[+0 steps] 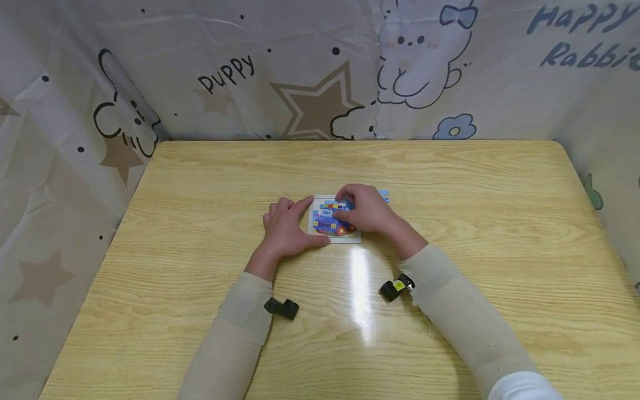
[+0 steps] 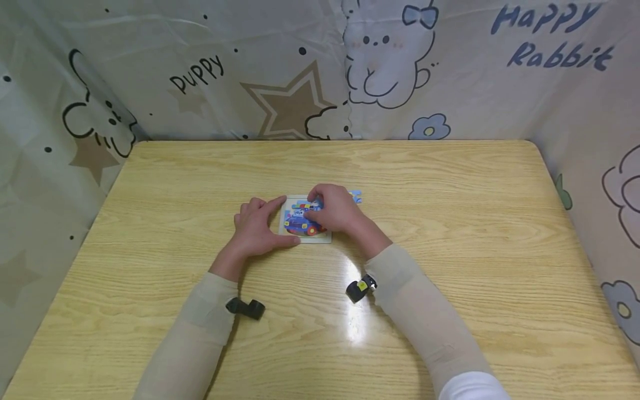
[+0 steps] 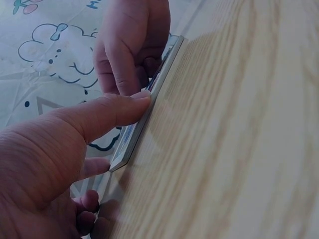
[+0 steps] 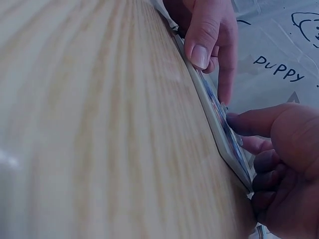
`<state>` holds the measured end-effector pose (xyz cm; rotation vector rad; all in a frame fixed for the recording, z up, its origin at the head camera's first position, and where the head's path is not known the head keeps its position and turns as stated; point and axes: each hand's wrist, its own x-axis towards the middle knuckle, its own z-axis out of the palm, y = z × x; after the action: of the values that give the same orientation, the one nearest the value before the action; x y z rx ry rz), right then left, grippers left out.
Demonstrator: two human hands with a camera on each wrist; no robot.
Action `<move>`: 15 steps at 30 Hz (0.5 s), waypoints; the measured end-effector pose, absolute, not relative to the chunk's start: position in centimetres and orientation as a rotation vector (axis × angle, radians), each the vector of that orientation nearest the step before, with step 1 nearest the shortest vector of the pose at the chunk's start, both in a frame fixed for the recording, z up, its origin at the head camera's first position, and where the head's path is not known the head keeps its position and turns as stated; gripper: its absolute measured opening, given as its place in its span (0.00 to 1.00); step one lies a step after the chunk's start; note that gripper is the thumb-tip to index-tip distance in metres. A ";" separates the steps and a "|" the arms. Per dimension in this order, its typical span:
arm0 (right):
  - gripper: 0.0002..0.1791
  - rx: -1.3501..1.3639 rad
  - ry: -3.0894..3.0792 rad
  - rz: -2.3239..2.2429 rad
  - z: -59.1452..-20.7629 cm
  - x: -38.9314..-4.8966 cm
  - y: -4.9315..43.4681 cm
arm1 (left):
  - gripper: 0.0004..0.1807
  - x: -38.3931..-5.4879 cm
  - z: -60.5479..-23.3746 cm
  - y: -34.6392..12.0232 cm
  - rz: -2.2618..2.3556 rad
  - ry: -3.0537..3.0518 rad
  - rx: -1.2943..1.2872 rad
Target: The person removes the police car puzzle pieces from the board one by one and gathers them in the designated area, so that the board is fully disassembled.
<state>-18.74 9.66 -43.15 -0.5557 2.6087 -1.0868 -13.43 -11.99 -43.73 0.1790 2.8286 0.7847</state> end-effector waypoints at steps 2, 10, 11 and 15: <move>0.16 -0.556 2.606 -1.110 -43.2 -18.6 9.8 | 0.57 -13.4 -43.8 -12.0 0.781 2.828 0.181; 0.16 -0.590 2.624 -1.201 -43.2 -17.7 10.4 | 0.57 -13.4 -43.8 -11.9 0.790 2.825 0.187; 0.16 -0.592 2.628 -1.211 -43.2 -17.6 10.5 | 0.57 -13.4 -43.8 -11.9 0.791 2.824 0.187; 0.16 -0.577 2.640 -1.226 -42.6 -16.9 11.2 | 0.58 -13.5 -43.8 -11.9 0.799 2.824 0.185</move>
<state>-16.86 11.21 -42.57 -0.5772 2.6404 -1.2255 -13.50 -11.94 -43.82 0.1850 2.8239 0.7989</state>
